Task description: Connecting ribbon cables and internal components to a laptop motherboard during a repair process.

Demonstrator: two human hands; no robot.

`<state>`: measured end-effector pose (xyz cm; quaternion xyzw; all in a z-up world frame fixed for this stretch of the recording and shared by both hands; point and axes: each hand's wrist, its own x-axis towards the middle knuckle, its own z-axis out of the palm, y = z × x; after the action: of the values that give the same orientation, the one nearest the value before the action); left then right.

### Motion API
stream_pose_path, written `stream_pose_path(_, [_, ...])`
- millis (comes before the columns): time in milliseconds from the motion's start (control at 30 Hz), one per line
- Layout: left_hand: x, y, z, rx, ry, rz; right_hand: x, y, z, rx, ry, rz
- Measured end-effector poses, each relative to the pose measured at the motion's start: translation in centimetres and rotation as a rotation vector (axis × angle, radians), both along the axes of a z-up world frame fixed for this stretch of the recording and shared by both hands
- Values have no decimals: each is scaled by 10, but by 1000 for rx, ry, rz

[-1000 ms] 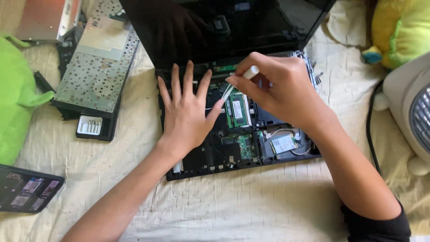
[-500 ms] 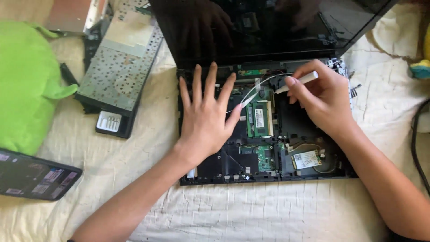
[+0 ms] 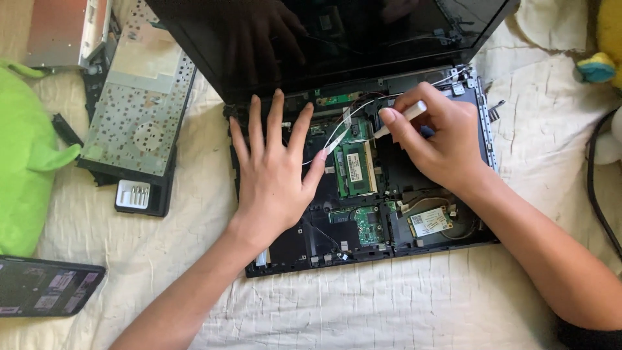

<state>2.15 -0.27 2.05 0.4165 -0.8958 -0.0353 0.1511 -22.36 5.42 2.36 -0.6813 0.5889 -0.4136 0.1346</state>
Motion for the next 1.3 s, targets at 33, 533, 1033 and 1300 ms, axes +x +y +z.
stream_pose_path(33, [0,0,0,2,-2,-1,0,0,-1,2,-2,-1])
stream_pose_path(533, [1,0,0,34,-14,-3,4,1,-5,29,54,159])
stream_pose_path(1033, [-1,0,-2,10,-13,6,6,1,-5,-41,126,192])
stream_pose_path(1300, [0,0,-2,10,-15,1,7,0,-6,-126,184,268])
